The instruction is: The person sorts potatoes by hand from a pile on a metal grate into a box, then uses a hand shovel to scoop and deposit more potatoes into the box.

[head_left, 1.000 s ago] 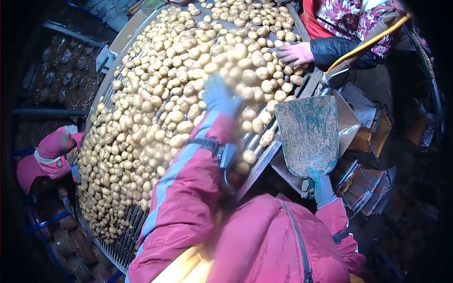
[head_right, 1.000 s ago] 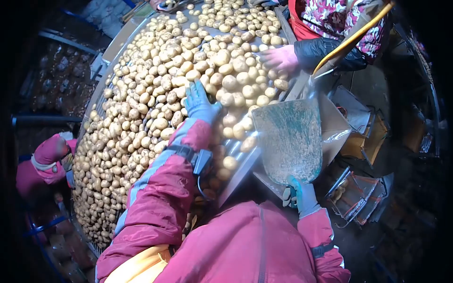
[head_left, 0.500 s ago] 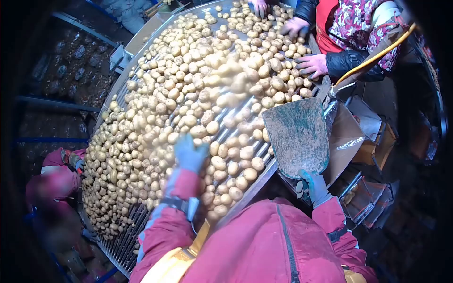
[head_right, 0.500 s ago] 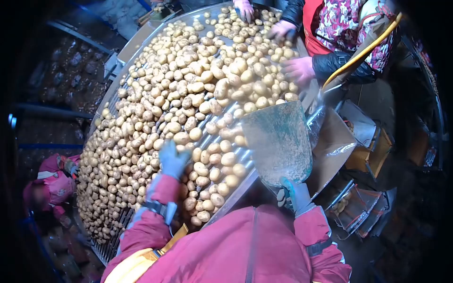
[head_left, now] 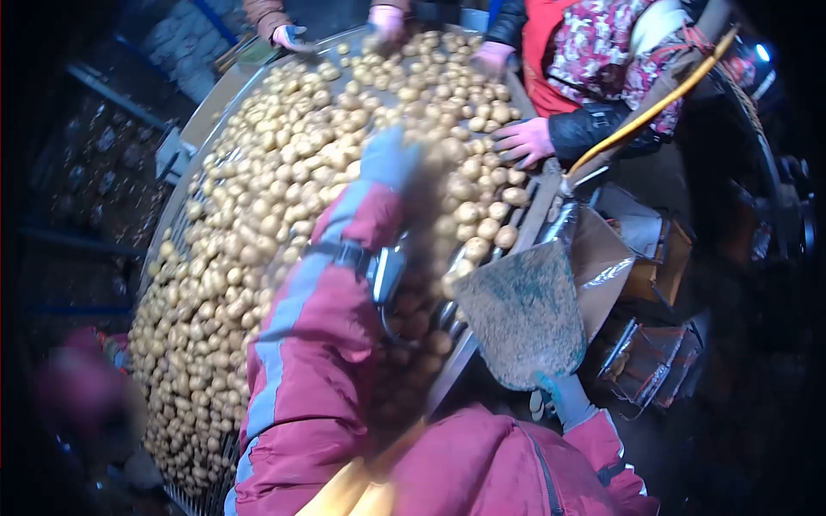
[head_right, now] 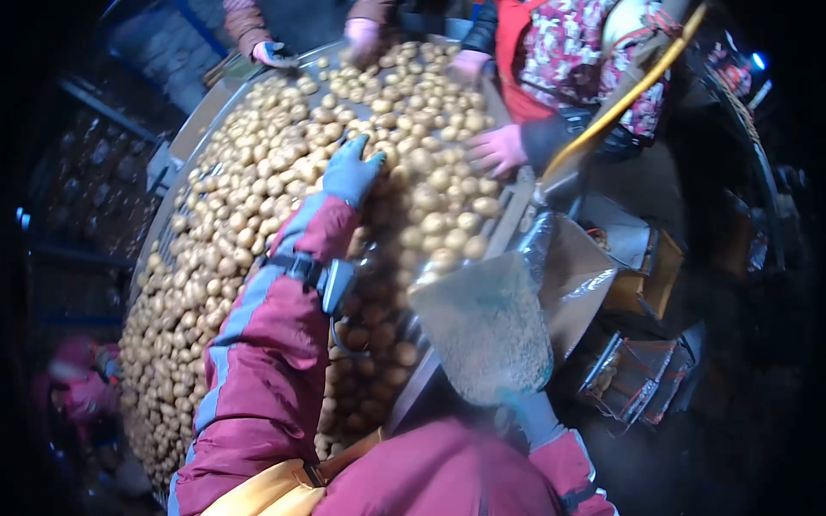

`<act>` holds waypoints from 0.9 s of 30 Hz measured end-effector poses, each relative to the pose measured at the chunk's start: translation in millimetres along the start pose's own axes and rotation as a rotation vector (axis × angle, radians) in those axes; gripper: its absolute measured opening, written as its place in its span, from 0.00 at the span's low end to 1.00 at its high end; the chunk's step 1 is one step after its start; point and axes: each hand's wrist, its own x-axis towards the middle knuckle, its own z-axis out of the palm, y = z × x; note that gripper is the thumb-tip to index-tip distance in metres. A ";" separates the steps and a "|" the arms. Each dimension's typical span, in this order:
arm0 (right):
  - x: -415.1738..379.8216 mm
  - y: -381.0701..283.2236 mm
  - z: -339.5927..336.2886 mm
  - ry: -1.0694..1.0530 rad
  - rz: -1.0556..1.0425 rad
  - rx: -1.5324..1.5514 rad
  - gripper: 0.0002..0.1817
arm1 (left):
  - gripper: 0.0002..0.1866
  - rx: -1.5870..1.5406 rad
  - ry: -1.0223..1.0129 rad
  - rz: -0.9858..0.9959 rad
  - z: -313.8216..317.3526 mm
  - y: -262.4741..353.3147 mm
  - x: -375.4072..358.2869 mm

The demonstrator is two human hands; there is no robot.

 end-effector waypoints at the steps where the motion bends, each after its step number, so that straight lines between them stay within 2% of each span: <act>1: -2.2 10.3 -2.3 0.064 -0.012 0.017 0.15 | 0.37 0.006 -0.150 -0.114 9.3 3.6 21.6; 2: -5.6 19.5 -6.5 0.126 -0.023 0.033 0.14 | 0.40 0.018 -0.301 -0.227 21.1 6.6 35.9; 3: -10.9 23.0 -11.4 0.117 -0.024 0.082 0.14 | 0.43 0.120 -0.315 -0.189 34.6 5.7 35.8; 5: -24.8 23.5 -16.2 0.078 -0.023 0.183 0.13 | 0.43 0.162 -0.280 -0.197 44.4 11.0 41.5; 6: -27.5 27.6 -20.0 0.068 0.045 0.171 0.14 | 0.42 0.194 -0.265 -0.210 45.5 8.8 38.7; 7: -29.7 31.6 -27.0 0.050 0.114 0.156 0.15 | 0.38 0.143 -0.242 -0.142 37.5 8.1 30.8; 8: -29.2 28.8 -29.8 0.029 0.173 0.140 0.18 | 0.37 -0.111 -0.282 -0.133 32.1 0.9 28.3; 9: -31.5 24.2 -27.9 0.116 0.155 0.084 0.18 | 0.35 -0.362 -0.322 -0.124 26.1 -6.5 23.8; 10: -30.8 25.7 -30.2 0.090 0.132 0.084 0.19 | 0.34 -0.614 -0.361 -0.117 19.8 -10.6 14.9; 11: -31.4 30.1 -35.6 0.062 0.114 0.082 0.19 | 0.29 -0.983 -0.375 -0.211 -0.7 3.7 -5.5; 12: -30.7 33.1 -41.2 0.033 0.091 0.077 0.19 | 0.28 -1.234 -0.418 -0.232 -16.3 9.8 -23.5; 14: -24.0 40.4 -53.3 -0.026 0.118 0.066 0.21 | 0.27 -1.651 -0.473 -0.401 -33.7 18.0 -63.9; 15: -18.8 48.3 -60.3 -0.060 0.132 0.066 0.20 | 0.27 -1.557 -0.415 -0.268 -36.5 28.5 -85.5; 16: -14.3 54.8 -65.4 -0.092 0.148 0.068 0.19 | 0.27 -1.664 -0.461 -0.331 -49.7 45.5 -104.5; 17: -11.2 56.2 -64.3 -0.062 0.073 0.064 0.16 | 0.26 -1.768 -0.503 -0.401 -62.9 62.5 -123.2; 18: -10.4 55.0 -63.0 -0.147 0.024 0.117 0.13 | 0.29 -1.902 -0.573 -0.331 -48.7 41.9 -132.3; 20: 5.8 67.3 -67.5 -0.204 0.087 -0.064 0.17 | 0.25 -1.632 -0.475 -0.242 -53.6 62.3 -163.5; 21: 8.1 67.0 -63.0 -0.211 0.108 -0.108 0.17 | 0.27 -1.469 -0.370 -0.193 -53.4 82.0 -179.3; 23: 4.9 59.9 -55.3 -0.255 0.111 -0.177 0.19 | 0.28 -1.147 -0.338 -0.202 -51.5 89.3 -201.6; 26: 1.2 73.2 -51.7 -0.282 0.090 -0.272 0.28 | 0.28 -0.757 -0.267 0.218 -23.3 81.9 -221.6; 27: 4.3 86.3 -53.3 -0.279 0.086 -0.273 0.28 | 0.28 -0.700 -0.276 0.276 -13.5 92.3 -229.2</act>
